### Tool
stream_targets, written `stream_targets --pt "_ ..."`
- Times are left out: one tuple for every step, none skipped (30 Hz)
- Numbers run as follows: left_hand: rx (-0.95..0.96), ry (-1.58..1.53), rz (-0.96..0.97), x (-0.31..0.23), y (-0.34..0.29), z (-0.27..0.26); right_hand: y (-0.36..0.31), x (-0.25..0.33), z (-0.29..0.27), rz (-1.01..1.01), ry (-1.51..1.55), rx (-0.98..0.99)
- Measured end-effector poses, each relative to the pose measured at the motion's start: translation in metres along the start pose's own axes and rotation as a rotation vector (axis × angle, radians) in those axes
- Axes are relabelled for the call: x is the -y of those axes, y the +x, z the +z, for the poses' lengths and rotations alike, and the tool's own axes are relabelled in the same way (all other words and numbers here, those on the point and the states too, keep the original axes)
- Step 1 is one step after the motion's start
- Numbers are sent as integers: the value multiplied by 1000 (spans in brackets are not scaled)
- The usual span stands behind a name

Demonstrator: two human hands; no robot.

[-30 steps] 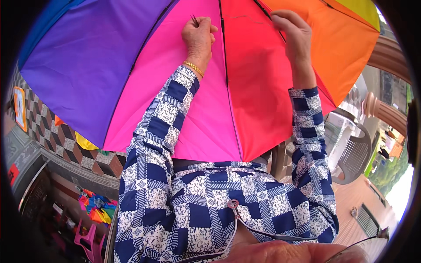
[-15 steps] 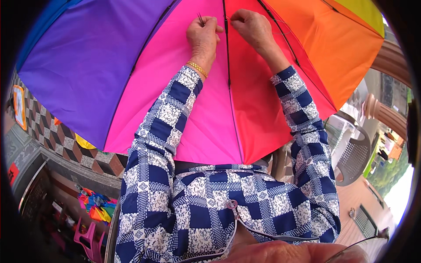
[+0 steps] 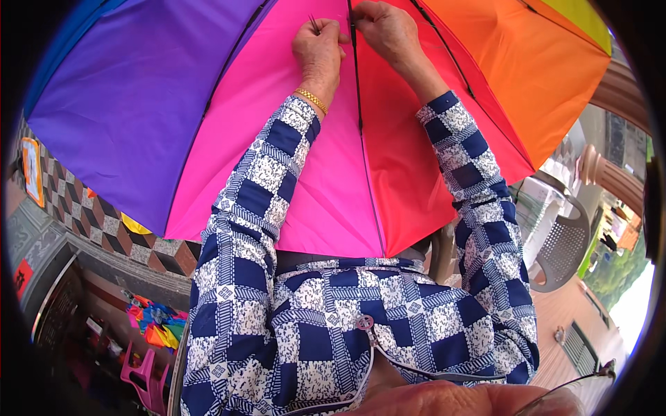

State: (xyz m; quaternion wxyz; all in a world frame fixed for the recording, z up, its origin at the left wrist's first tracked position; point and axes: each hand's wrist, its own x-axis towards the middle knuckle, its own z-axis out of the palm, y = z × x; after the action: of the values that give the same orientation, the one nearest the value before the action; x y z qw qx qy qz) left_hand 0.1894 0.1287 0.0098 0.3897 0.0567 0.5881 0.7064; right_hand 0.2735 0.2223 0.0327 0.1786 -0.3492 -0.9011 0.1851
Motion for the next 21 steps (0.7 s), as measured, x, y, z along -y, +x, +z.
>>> stream_targets --pt "-5 3 6 0 0 0 1 4 0 -7 19 -11" --pt "-6 6 6 0 1 0 1 7 -1 -14 38 -23" --pt "15 1 -7 -1 2 1 1 8 -2 -21 56 -36" --pt "36 -4 -20 -1 3 1 1 6 -2 -18 57 -35" --pt "57 -9 -33 -1 4 2 1 4 -2 9 125 -7" --pt "56 -8 -34 1 7 0 2 5 -4 33 193 22" --pt "161 -109 40 2 11 -3 2 7 -6 58 261 52" --pt "265 -211 115 4 14 -5 2 9 -7 58 261 53" --pt "368 -313 189 7 16 -7 0 11 -8 51 245 30" --pt "366 -313 189 9 19 -8 -1 14 -9 42 229 7" --pt "267 -178 96 4 19 -3 -2 15 -11 36 210 -18" --pt "168 -43 4 -2 20 2 -2 13 -10 37 208 -18" --pt "67 92 -88 -5 19 5 -2 9 -8 10 180 -40" --pt "68 90 -89 1 21 7 -3 5 -6 -16 152 -62" --pt "60 30 -48 11 24 10 -3 3 -6 -44 124 -83" --pt "45 -28 -2 18 28 9 -1 9 -9 -49 129 -80" --pt "29 -86 43 24 32 6 0 14 -14 -45 61 5" --pt "33 -87 40 18 28 8 1 16 -23 -32 -15 86" --pt "2 -116 8 12 23 7 0 16 -28 -18 -91 167" --pt "-30 -145 -24 6 18 7 -1 13 -30 -15 -94 168" --pt "-65 -175 -52 0 13 5 -1 11 -33 0 -112 185"
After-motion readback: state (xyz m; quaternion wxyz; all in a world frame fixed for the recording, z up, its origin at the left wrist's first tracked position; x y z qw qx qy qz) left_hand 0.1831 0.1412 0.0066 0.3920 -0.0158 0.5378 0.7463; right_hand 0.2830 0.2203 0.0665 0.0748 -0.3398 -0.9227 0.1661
